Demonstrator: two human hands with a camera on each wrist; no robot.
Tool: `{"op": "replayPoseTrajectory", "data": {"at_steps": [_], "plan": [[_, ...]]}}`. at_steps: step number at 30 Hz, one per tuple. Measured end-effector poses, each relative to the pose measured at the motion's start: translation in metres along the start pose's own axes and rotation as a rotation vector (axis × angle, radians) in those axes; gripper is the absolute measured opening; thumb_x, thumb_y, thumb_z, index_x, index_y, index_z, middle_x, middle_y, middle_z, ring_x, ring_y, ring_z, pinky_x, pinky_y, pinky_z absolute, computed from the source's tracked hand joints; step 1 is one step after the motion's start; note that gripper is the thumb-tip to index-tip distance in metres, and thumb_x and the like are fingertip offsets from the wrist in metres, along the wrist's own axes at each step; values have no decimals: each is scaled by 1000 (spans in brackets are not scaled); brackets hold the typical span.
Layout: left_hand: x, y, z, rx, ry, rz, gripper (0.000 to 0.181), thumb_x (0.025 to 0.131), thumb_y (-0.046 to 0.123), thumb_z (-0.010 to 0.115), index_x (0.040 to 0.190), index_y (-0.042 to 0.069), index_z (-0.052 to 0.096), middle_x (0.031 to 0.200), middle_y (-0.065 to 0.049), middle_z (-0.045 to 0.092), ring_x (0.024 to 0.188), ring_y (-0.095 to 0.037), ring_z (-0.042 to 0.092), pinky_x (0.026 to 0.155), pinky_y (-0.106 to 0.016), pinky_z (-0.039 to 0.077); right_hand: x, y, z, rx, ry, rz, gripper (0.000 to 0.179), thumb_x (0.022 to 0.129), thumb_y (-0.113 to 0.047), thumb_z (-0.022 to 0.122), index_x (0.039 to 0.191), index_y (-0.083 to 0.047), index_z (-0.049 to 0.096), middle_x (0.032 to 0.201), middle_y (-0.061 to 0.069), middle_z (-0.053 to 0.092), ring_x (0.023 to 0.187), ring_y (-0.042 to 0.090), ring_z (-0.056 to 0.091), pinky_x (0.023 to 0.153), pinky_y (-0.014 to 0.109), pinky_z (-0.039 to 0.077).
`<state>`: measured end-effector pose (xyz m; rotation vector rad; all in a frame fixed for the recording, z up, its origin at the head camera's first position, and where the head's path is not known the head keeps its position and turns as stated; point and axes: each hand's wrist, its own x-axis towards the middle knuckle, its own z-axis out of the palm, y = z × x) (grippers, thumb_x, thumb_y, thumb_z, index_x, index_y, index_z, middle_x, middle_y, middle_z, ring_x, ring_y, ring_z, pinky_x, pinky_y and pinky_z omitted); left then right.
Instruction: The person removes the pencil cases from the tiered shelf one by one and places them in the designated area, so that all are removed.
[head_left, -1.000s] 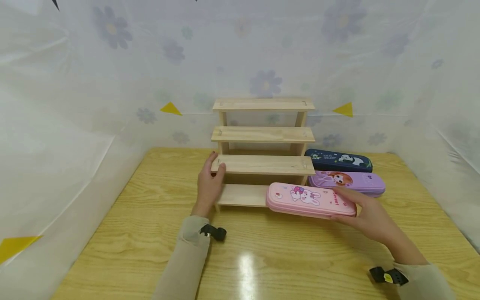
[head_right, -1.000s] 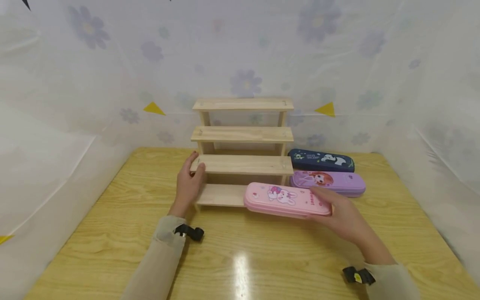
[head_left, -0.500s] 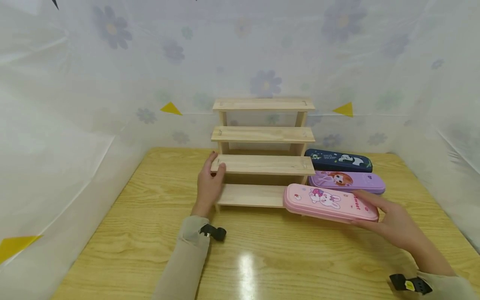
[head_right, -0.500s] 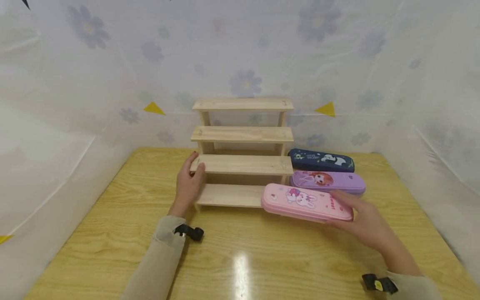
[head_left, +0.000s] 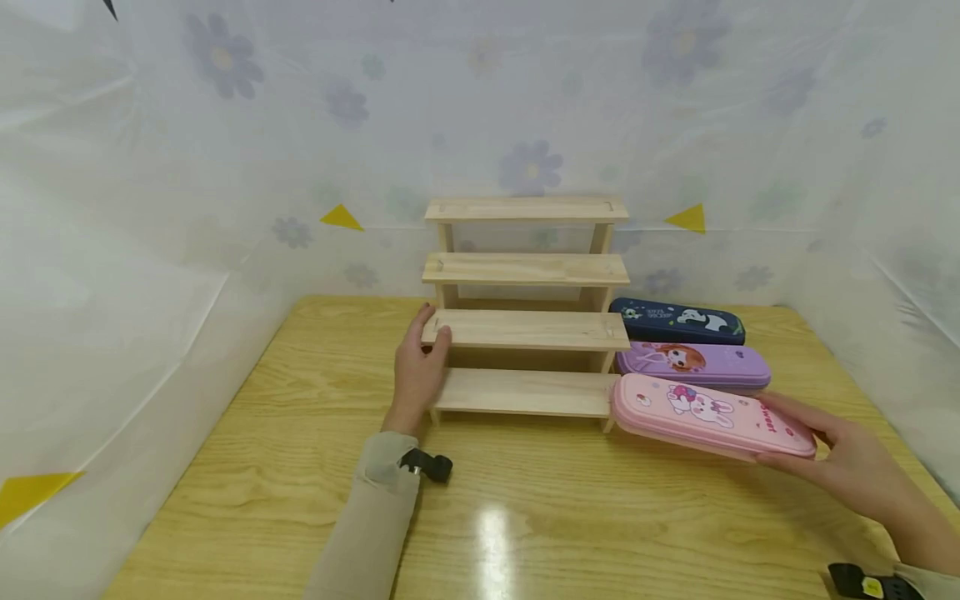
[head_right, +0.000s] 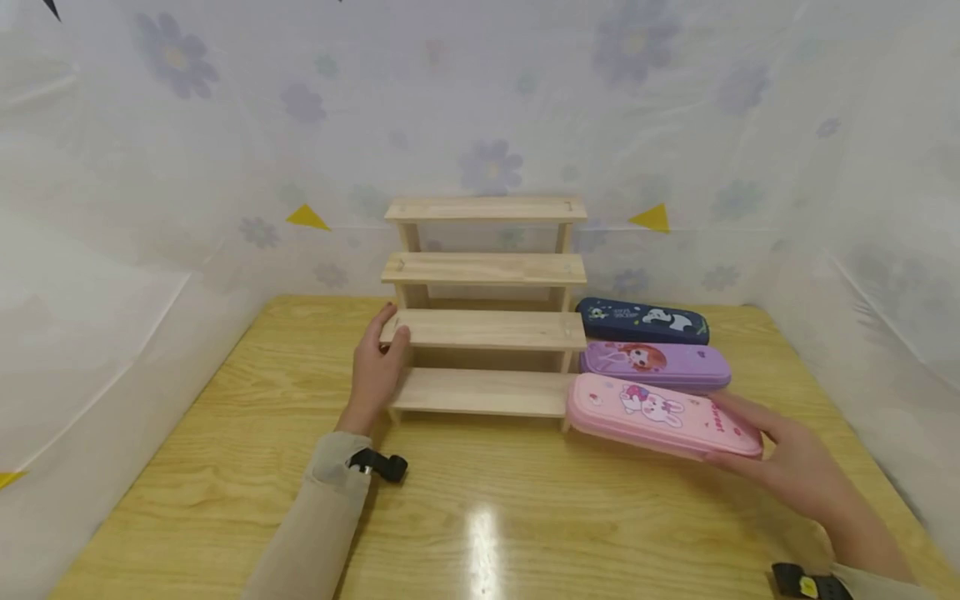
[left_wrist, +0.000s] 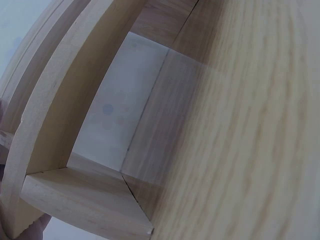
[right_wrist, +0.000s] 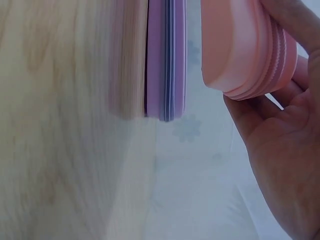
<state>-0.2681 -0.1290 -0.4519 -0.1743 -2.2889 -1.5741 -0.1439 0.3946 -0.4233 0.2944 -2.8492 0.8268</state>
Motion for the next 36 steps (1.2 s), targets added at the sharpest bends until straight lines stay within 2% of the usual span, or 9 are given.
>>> {"op": "replayPoseTrajectory", "data": {"at_steps": [3, 7, 11, 19, 26, 28, 30, 33, 36], "plan": [[0, 0, 0, 1, 1, 6, 58, 101, 51, 47, 151, 24, 41, 158, 9, 31, 92, -21, 63, 75, -42, 55, -4, 10, -1, 7, 9, 24, 75, 77, -30, 86, 143, -16, 54, 137, 10, 56, 106, -23, 33, 75, -2, 29], [0, 0, 0, 8, 1, 3, 56, 101, 51, 48, 151, 25, 41, 157, 14, 31, 91, -21, 63, 74, -41, 55, -6, 18, -4, -30, -29, 84, 77, 79, -36, 84, 143, -7, 52, 136, 26, 53, 118, 16, 49, 69, 1, 31], [-1, -1, 1, 8, 1, 1, 57, 101, 50, 48, 152, 24, 41, 156, 17, 31, 90, -20, 63, 72, -40, 55, -5, 23, -6, -73, -77, 122, 80, 80, -42, 82, 142, -2, 51, 132, 36, 50, 109, 50, 48, 62, 8, 33], [0, -1, 0, 13, 3, 0, 60, 101, 51, 48, 152, 21, 40, 155, 17, 31, 90, -20, 63, 71, -40, 55, 1, 30, -4, -125, -64, 74, 75, 76, -40, 85, 136, -3, 58, 126, 34, 56, 98, 37, 56, 61, 11, 37], [0, 0, 0, 8, -2, -5, 60, 101, 50, 48, 152, 21, 40, 156, 16, 31, 90, -21, 63, 71, -40, 54, 12, 31, 0, -104, -88, 27, 78, 76, -37, 86, 140, -6, 54, 128, 35, 55, 108, 49, 53, 66, 16, 35], [0, 0, -1, 9, -3, -3, 59, 101, 50, 48, 152, 22, 40, 157, 13, 31, 90, -21, 62, 70, -40, 54, 15, 31, 1, -86, -100, 23, 80, 78, -36, 84, 144, -7, 50, 131, 35, 52, 113, 54, 49, 80, 24, 42], [0, 0, 0, 10, -4, -6, 58, 101, 51, 47, 152, 24, 40, 157, 13, 31, 90, -21, 62, 70, -40, 54, 18, 31, 3, -61, -111, 11, 80, 79, -34, 84, 146, -6, 47, 135, 35, 49, 117, 58, 45, 94, 43, 45], [0, 0, 0, 9, -4, -6, 57, 101, 51, 47, 152, 27, 40, 158, 11, 32, 90, -20, 62, 70, -40, 54, 21, 31, 5, -38, -106, -22, 75, 82, -26, 82, 144, -2, 47, 136, 36, 47, 119, 61, 41, 100, 72, 29], [0, 0, 0, 7, -1, -5, 57, 101, 52, 48, 151, 26, 40, 158, 8, 32, 90, -20, 62, 70, -40, 54, 25, 30, 8, -39, -98, -54, 66, 84, -20, 80, 140, 1, 51, 133, 37, 49, 117, 62, 42, 97, 73, 30]]}}
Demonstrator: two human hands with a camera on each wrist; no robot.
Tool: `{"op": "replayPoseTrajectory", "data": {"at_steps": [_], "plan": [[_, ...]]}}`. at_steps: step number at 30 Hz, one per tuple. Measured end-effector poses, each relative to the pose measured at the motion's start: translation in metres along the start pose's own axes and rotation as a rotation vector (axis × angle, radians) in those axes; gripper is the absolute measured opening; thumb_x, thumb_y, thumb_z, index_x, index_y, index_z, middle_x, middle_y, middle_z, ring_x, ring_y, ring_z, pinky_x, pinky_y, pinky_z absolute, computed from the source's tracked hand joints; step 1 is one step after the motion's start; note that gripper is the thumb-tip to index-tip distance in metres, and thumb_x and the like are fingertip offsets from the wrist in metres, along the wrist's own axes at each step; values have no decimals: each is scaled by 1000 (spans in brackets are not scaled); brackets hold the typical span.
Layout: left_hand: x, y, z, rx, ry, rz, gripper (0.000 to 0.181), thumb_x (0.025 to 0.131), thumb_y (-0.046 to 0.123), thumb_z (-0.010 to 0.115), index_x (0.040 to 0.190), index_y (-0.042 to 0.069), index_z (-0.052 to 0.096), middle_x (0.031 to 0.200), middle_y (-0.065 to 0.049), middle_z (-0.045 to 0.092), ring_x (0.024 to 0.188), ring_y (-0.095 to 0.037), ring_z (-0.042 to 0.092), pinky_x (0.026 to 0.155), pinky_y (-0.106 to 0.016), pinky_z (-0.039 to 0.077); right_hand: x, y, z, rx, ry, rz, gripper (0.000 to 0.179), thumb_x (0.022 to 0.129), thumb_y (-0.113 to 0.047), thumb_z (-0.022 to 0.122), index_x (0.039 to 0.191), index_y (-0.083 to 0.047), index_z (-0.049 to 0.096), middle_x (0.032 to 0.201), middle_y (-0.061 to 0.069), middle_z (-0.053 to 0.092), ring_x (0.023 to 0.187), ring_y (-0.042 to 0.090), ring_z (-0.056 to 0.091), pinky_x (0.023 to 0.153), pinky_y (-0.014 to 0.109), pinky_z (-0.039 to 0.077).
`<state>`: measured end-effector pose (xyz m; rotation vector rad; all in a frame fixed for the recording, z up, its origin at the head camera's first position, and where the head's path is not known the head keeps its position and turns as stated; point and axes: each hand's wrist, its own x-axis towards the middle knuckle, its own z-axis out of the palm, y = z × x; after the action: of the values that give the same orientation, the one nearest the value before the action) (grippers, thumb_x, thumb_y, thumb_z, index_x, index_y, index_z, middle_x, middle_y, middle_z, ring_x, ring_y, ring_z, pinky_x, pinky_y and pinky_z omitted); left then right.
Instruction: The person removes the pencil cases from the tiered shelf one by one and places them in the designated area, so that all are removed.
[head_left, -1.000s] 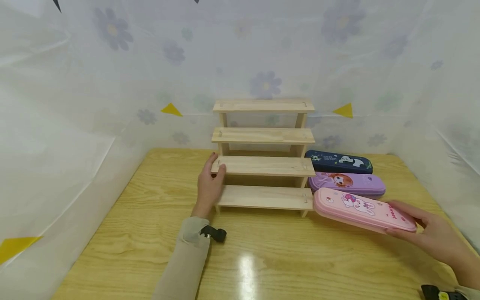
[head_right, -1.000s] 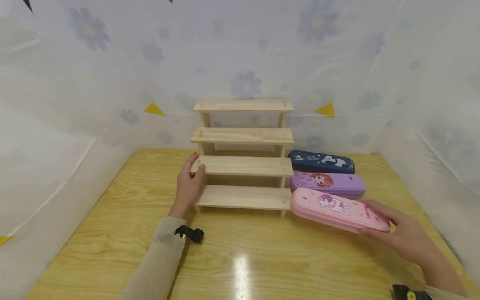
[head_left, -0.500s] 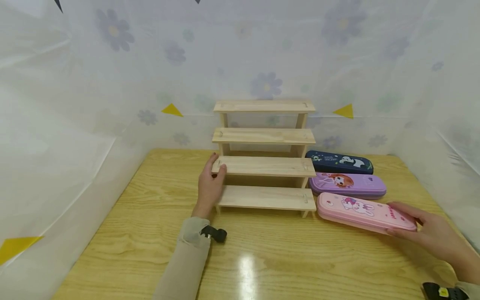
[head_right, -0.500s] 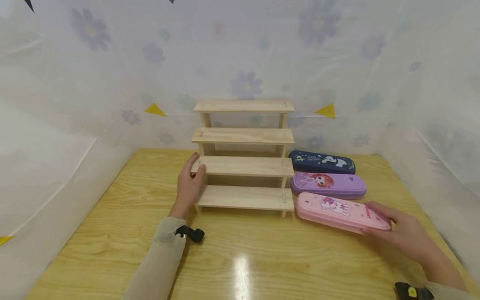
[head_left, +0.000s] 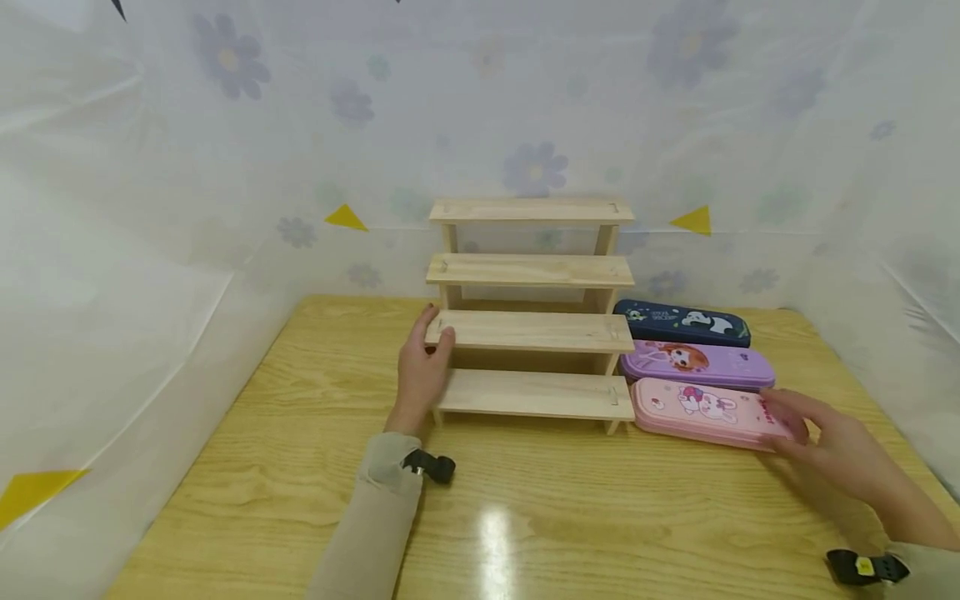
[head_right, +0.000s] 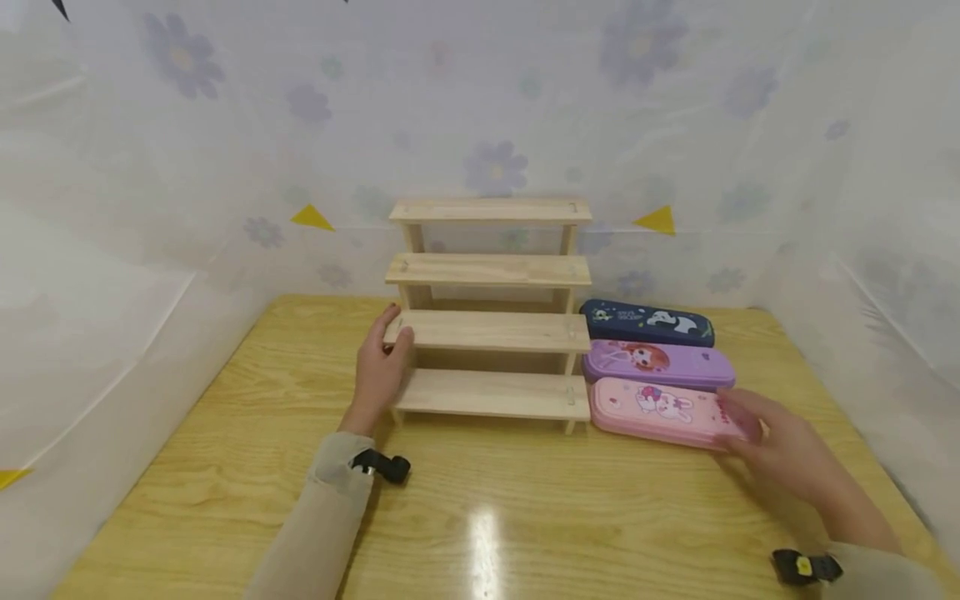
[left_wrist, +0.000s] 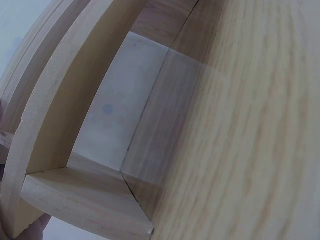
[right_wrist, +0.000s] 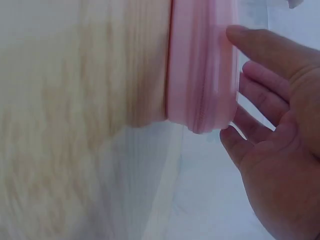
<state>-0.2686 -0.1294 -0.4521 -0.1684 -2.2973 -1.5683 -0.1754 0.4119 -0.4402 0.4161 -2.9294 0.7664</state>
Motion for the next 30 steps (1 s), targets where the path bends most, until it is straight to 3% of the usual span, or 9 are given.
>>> {"op": "replayPoseTrajectory", "data": {"at_steps": [4, 6, 10, 13, 16, 21, 25, 28, 30], "plan": [[0, -1, 1, -4, -3, 10, 58, 101, 51, 48, 152, 25, 40, 159, 2, 32, 90, -21, 62, 71, -41, 54, 1, -5, 0, -21, 11, -4, 60, 85, -18, 79, 136, 2, 54, 129, 38, 51, 114, 61, 45, 87, 75, 36], [0, -1, 1, -5, -6, 9, 58, 101, 52, 48, 151, 26, 40, 159, 3, 32, 90, -20, 62, 71, -41, 54, 0, -8, 0, -24, 28, -5, 59, 84, -18, 79, 135, 2, 55, 128, 38, 52, 113, 61, 45, 89, 75, 34], [1, -1, 2, -2, -3, 9, 57, 101, 52, 48, 151, 26, 40, 158, 4, 33, 90, -20, 62, 71, -41, 54, 0, -16, 2, -18, 99, -22, 52, 86, -19, 78, 132, -1, 59, 125, 34, 57, 112, 58, 49, 113, 35, 31], [2, -1, 3, 6, 2, 12, 57, 101, 51, 48, 151, 26, 40, 158, 5, 33, 91, -20, 62, 73, -41, 54, 3, -23, 2, 3, 132, -26, 48, 89, -21, 76, 131, -5, 61, 124, 30, 60, 113, 55, 51, 97, 4, 18], [2, 1, 3, 7, 3, 14, 56, 101, 50, 48, 151, 25, 41, 158, 4, 33, 92, -21, 62, 76, -41, 54, 6, -33, 4, 26, 141, -35, 44, 90, -22, 74, 130, -8, 63, 122, 27, 63, 111, 50, 53, 89, 0, 21], [1, 2, 3, -1, -9, -5, 56, 101, 50, 47, 152, 28, 39, 159, 6, 31, 94, -21, 63, 74, -40, 55, 14, -48, 9, 30, 161, -89, 38, 92, -18, 71, 129, -12, 65, 122, 21, 65, 108, 43, 55, 83, 4, 30], [2, 4, 1, -7, -8, -10, 57, 101, 51, 47, 152, 28, 39, 158, 10, 30, 96, -21, 63, 74, -40, 55, 21, -61, 12, 88, 144, -86, 37, 94, -18, 68, 131, -12, 64, 127, 19, 62, 116, 46, 51, 99, 43, 44], [3, 6, -1, -9, -12, -6, 57, 101, 51, 48, 152, 28, 39, 158, 14, 29, 97, -22, 63, 76, -41, 55, 28, -70, 15, 121, 134, -106, 38, 95, -16, 66, 132, -10, 63, 129, 21, 61, 118, 48, 49, 90, 71, 39], [2, 7, -2, -10, -17, -12, 58, 101, 52, 48, 152, 28, 38, 157, 18, 28, 97, -21, 62, 77, -41, 55, 31, -75, 17, 115, 141, -135, 38, 95, -16, 66, 132, -9, 62, 129, 20, 61, 119, 45, 50, 102, 56, 41]]}}
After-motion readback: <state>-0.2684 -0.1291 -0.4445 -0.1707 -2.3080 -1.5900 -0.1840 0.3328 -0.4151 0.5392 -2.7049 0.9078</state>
